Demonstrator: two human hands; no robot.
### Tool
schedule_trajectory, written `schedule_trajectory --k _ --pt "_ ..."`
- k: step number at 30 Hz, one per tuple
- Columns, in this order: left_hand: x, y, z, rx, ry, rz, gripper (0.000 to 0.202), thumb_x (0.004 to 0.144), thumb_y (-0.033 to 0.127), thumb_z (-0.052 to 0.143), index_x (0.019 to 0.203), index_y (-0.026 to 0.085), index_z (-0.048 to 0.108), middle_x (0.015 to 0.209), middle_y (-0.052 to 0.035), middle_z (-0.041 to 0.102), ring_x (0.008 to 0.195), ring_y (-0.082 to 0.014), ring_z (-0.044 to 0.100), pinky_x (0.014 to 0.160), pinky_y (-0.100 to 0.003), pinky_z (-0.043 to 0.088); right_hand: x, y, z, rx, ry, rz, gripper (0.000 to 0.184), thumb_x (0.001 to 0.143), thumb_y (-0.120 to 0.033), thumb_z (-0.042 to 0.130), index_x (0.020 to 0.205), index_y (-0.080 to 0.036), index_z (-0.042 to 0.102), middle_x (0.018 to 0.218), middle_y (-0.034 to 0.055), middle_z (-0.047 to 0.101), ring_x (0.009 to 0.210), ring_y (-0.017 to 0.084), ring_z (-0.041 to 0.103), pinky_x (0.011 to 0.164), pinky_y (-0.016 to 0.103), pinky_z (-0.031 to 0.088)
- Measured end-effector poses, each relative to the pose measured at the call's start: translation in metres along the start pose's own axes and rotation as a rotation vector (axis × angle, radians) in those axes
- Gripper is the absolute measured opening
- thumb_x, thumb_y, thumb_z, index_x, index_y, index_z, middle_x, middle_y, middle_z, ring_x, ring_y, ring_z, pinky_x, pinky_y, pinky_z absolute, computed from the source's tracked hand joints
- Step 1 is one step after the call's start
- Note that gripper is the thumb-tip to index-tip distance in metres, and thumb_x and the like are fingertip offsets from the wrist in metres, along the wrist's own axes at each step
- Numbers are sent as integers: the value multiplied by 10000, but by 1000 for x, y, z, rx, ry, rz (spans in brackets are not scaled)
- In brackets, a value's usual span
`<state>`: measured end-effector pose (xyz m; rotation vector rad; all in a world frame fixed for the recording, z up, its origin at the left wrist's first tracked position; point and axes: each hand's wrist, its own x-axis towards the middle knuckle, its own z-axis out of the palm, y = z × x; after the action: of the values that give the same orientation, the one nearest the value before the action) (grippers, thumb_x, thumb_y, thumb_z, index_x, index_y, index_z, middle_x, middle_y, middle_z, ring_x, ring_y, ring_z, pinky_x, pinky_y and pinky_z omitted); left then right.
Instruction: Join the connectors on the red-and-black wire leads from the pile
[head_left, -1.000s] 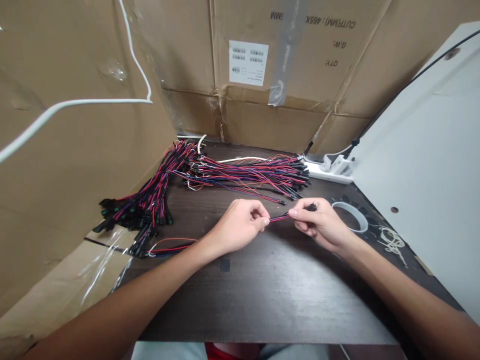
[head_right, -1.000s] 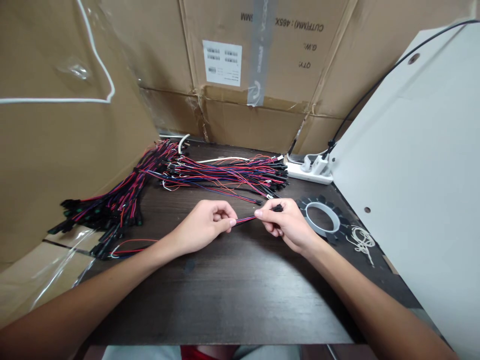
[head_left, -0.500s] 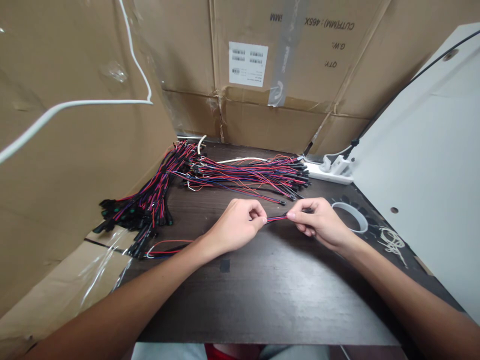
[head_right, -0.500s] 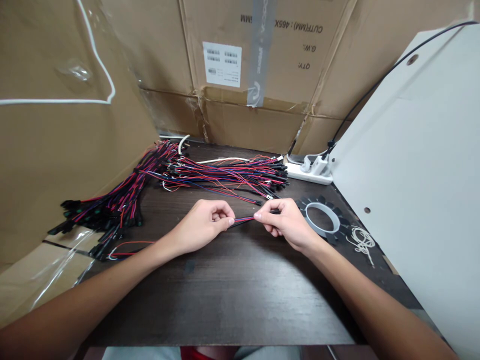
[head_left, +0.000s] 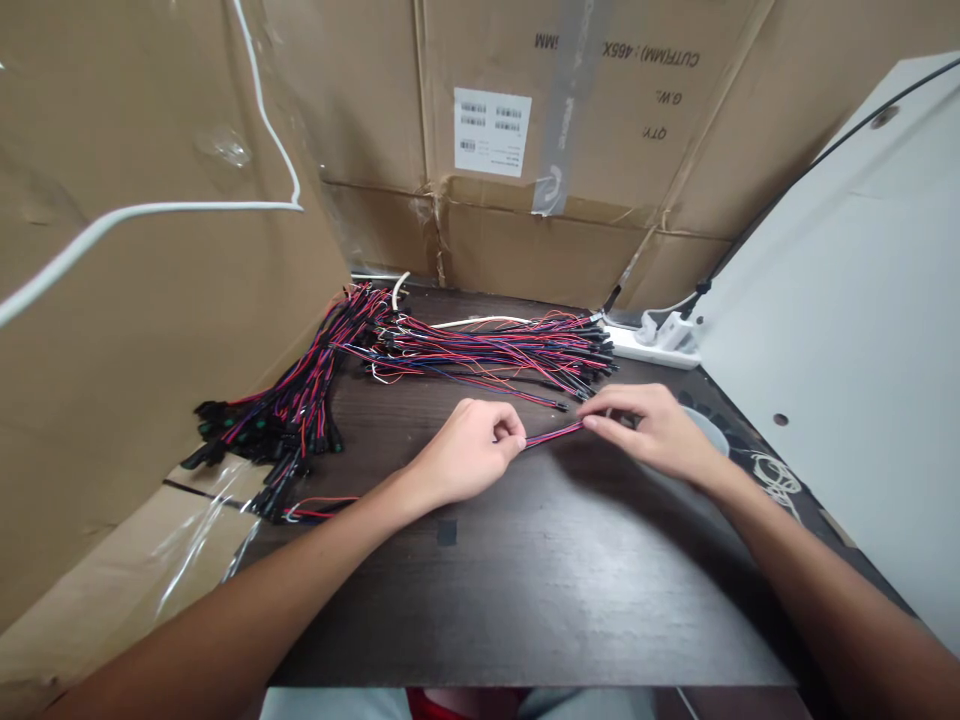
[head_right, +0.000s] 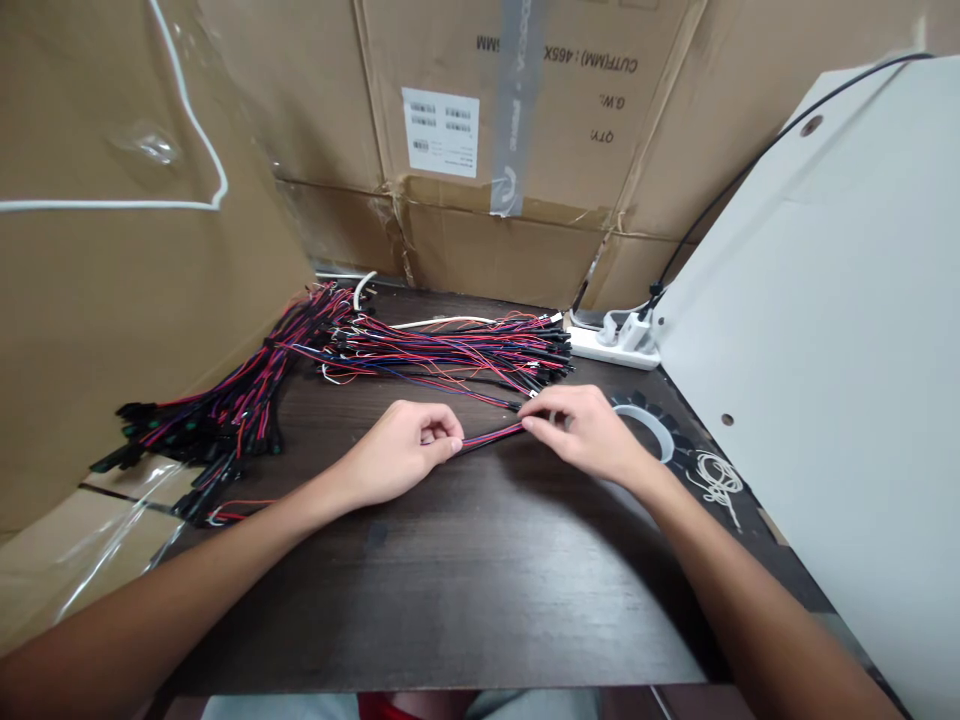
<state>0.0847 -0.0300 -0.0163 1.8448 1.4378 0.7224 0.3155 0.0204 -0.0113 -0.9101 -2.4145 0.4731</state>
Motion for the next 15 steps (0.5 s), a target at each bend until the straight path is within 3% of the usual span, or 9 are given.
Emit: schedule_trajectory --k 3,6,9,15 --pt "1 0 -1 -2 15 18 116 746 109 558 658 130 629 585 24 592 549 -62 493 546 -179 343 -1 16 -16 -220 60 9 239 853 -307 509 878 -150 688 834 67 686 739 181 607 640 277 445" --pt "1 0 -2 -7 26 22 111 749 128 562 662 132 630 589 17 592 548 -68 489 546 -181 338 -4 33 -29 -385 0 98 225 813 -251 480 848 -164 685 824 57 686 712 187 601 647 292 439" --pt "1 1 -2 -5 26 16 110 752 136 561 672 131 635 594 9 592 549 -74 487 547 -184 336 -7 40 -38 -471 -147 207 268 777 -183 443 865 -178 695 883 51 700 768 198 613 700 295 439" --pt "0 3 -2 -19 4 8 110 752 118 552 676 126 632 607 2 595 555 -75 485 554 -185 342 -7 30 -41 -479 -409 355 319 773 -151 444 956 -189 703 861 47 700 728 181 609 665 259 408"
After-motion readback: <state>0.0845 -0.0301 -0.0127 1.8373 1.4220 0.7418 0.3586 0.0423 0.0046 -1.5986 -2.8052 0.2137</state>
